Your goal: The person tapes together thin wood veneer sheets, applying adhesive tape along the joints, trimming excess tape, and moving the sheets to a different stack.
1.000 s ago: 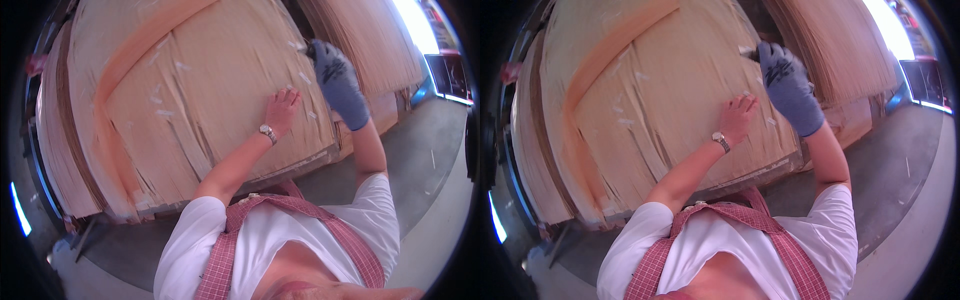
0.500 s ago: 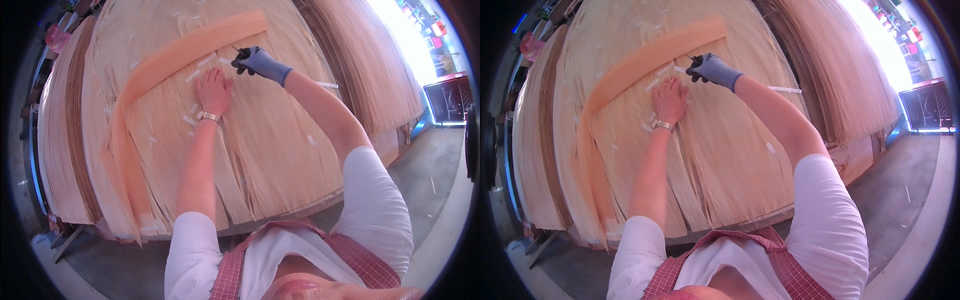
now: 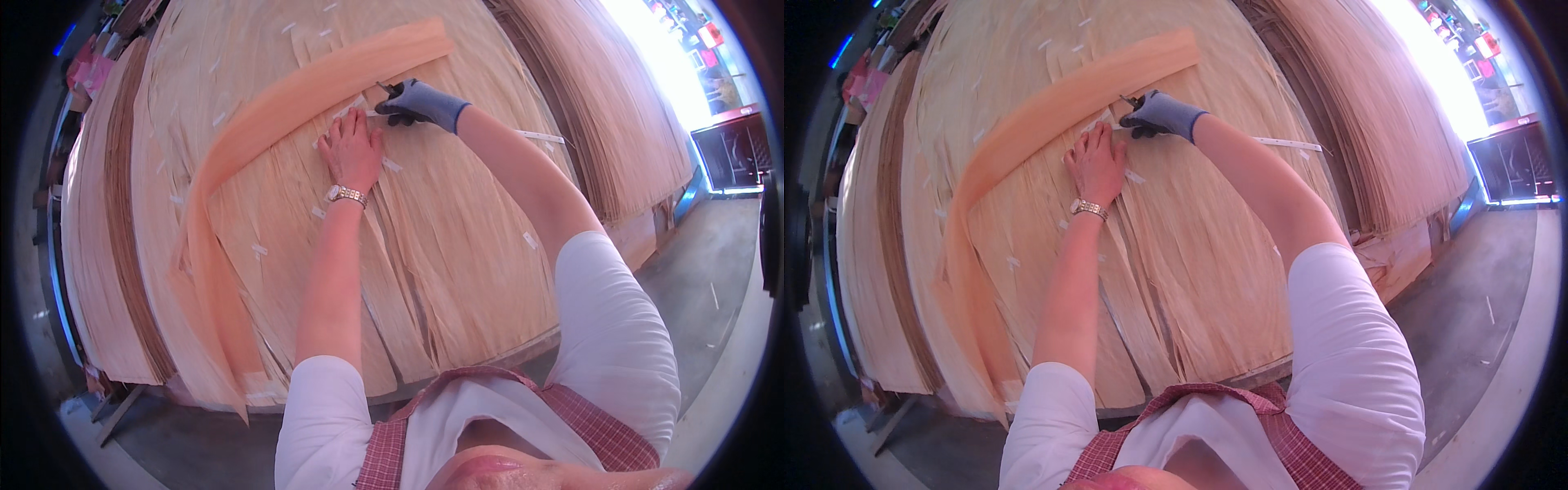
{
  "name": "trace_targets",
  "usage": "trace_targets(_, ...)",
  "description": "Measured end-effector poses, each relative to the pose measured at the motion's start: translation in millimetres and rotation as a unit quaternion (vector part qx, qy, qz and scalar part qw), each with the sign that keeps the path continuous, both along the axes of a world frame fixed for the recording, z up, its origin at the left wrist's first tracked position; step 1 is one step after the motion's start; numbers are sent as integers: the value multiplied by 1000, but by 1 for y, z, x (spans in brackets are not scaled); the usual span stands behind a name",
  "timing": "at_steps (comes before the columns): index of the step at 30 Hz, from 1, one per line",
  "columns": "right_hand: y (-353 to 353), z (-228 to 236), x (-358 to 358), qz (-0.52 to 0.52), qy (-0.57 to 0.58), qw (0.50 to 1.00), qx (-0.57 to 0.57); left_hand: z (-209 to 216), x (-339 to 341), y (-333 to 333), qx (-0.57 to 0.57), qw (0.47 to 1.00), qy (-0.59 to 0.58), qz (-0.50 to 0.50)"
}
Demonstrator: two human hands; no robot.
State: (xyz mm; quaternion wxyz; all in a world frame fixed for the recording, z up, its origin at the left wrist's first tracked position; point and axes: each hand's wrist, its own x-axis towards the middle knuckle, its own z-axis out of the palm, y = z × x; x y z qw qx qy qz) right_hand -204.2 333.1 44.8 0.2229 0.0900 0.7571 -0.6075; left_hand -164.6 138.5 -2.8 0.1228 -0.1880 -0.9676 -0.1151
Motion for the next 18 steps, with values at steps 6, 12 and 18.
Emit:
trace_targets(6, 11, -15, -3, 13, 14, 996, 84, 10, -1, 7, -43, 999, 2, 7)
trace_targets(12, 9, -4, 6, 65, 23, 988, 138, 9, 12, 10, -49, 998, 4, -41)
trace_targets(18, -6, -29, 79, 50, 271, 913, 303, 5, 6, 8, -11, 998, -17, -64)
